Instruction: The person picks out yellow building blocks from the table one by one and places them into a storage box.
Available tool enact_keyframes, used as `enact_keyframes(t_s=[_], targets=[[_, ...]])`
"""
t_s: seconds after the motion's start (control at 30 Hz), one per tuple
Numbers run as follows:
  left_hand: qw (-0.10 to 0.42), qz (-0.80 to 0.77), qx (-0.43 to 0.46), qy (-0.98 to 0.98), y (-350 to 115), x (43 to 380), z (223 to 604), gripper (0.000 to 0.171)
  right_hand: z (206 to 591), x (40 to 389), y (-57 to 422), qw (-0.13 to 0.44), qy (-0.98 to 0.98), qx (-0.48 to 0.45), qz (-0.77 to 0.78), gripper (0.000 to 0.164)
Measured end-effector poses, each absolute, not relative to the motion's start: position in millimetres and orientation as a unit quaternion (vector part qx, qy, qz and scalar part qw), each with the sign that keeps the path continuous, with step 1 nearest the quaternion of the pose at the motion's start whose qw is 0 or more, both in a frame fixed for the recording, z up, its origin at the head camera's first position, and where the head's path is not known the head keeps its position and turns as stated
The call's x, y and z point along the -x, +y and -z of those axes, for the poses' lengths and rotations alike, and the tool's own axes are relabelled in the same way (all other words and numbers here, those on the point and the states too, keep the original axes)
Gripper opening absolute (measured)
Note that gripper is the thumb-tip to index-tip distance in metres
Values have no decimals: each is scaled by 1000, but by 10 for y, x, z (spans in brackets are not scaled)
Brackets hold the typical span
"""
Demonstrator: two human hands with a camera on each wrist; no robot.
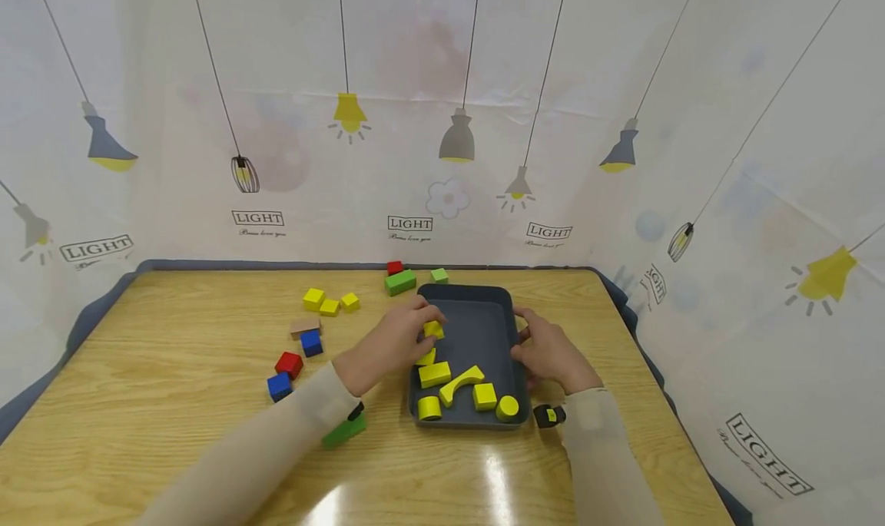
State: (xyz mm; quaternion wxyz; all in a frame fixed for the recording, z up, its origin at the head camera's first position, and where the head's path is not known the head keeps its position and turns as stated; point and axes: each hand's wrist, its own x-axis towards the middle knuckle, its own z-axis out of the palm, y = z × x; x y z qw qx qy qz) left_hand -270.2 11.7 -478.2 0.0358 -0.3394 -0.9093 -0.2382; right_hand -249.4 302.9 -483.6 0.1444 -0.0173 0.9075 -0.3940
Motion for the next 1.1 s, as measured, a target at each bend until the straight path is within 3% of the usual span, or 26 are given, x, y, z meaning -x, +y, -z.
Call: enact_keyframes(t_s=[0.27,0.53,1.1], targets=[[34,226,377,-897,334,2619,4819,29,4832,2504,3032,146,906,21,396,76],[53,229,368,-899,259,2603,4797,29,4840,2503,3022,146,908,19,392,76],[77,238,251,-935,-578,2892,4732,27,4875,2483,3064,144,907,21,396,77]])
